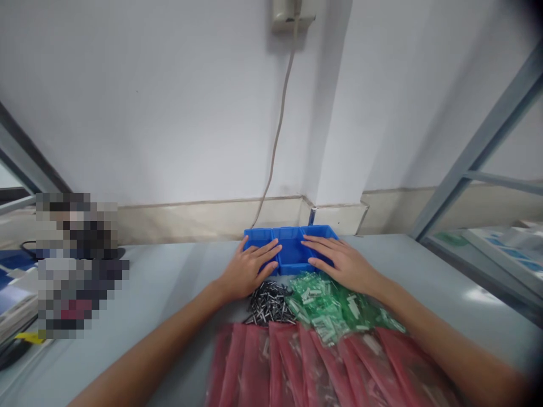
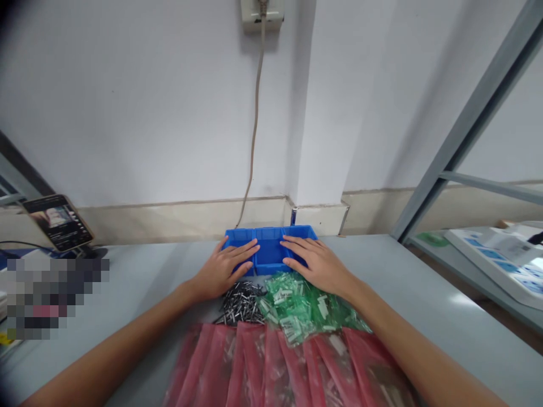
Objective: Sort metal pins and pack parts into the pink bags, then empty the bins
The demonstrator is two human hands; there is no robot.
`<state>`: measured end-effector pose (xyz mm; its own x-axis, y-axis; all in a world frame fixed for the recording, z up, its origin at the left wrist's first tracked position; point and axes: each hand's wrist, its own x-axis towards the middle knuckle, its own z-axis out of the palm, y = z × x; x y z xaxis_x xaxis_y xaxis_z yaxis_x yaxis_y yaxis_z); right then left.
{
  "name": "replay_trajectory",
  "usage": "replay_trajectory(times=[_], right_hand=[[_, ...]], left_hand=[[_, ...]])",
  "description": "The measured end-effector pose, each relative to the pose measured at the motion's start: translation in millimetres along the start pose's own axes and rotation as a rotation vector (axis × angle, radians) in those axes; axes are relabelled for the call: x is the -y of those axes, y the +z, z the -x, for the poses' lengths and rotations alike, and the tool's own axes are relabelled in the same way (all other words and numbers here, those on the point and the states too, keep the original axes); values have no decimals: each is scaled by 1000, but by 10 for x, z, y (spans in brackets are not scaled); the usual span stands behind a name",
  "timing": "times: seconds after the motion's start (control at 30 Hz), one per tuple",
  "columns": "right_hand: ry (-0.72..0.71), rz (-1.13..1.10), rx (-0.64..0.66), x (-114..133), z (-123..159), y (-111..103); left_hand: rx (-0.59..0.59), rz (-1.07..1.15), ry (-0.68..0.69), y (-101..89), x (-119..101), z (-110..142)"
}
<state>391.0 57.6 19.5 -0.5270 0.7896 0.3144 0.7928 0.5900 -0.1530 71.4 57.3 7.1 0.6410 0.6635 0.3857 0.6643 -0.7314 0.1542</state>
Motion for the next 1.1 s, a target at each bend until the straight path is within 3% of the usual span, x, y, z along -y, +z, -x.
replay_trajectory(times=[0.57, 1.1], right_hand=[[5, -9, -12, 14, 0, -2], [-16, -18, -40, 26, 8, 5]], left_hand=[[-254, 100, 99, 130, 61, 55], [-276, 77, 138, 115, 41, 58]])
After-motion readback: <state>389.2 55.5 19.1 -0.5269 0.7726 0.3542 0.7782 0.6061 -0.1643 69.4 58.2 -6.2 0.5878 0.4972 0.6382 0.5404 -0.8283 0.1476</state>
